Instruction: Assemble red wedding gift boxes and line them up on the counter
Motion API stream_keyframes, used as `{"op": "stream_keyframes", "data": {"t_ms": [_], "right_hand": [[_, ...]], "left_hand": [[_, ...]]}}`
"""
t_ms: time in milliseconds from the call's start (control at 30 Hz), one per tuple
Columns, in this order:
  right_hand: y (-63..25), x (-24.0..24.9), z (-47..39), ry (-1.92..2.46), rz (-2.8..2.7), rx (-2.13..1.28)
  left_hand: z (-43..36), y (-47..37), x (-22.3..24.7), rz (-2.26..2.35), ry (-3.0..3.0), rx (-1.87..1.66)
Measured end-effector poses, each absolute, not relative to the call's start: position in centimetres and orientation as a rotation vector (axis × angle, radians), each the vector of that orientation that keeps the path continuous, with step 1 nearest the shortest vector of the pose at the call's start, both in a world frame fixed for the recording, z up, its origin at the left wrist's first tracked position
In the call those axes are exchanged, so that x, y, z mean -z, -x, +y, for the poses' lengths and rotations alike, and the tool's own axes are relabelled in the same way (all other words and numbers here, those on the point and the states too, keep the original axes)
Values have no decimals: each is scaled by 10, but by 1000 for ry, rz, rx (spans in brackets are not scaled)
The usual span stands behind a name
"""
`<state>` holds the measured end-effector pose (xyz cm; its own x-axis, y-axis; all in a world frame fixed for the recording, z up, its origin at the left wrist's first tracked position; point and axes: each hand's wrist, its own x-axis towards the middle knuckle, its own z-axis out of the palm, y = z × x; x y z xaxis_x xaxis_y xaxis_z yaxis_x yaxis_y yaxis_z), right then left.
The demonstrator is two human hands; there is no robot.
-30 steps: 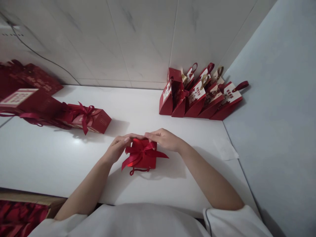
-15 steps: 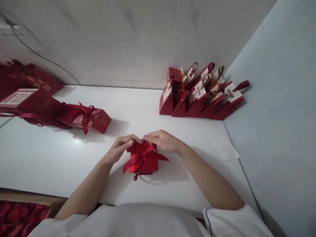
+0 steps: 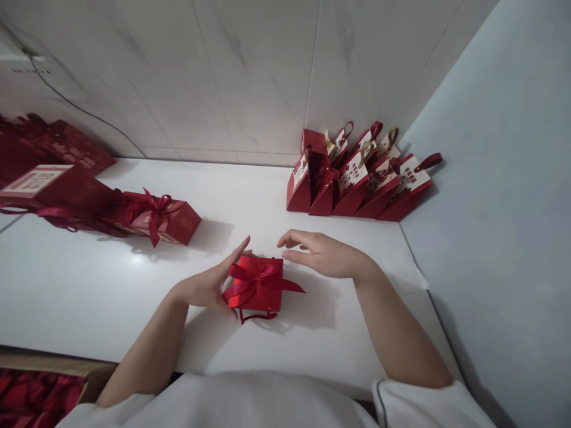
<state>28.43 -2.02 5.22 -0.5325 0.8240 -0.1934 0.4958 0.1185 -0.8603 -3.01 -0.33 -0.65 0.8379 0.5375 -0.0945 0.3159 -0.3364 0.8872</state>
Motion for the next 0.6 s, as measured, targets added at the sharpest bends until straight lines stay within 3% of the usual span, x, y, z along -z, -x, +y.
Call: {"op": "stream_keyframes", "data": {"t_ms": [167,333,467,600], "right_hand": [[-289,-43,-20,1278,-2217,-1375],[-285,-14,-7,1139,-2189,-1373],[-269,17,4,991,-2007,-1406],[-251,51,11,833,-1752,-1522]], "left_hand": [[0,22,13,821,-2022,-318],[6,18,16,908,-2107,-618],[11,17,23,902,-2129,-796],[18,21,32,896,-2110,-752]]}}
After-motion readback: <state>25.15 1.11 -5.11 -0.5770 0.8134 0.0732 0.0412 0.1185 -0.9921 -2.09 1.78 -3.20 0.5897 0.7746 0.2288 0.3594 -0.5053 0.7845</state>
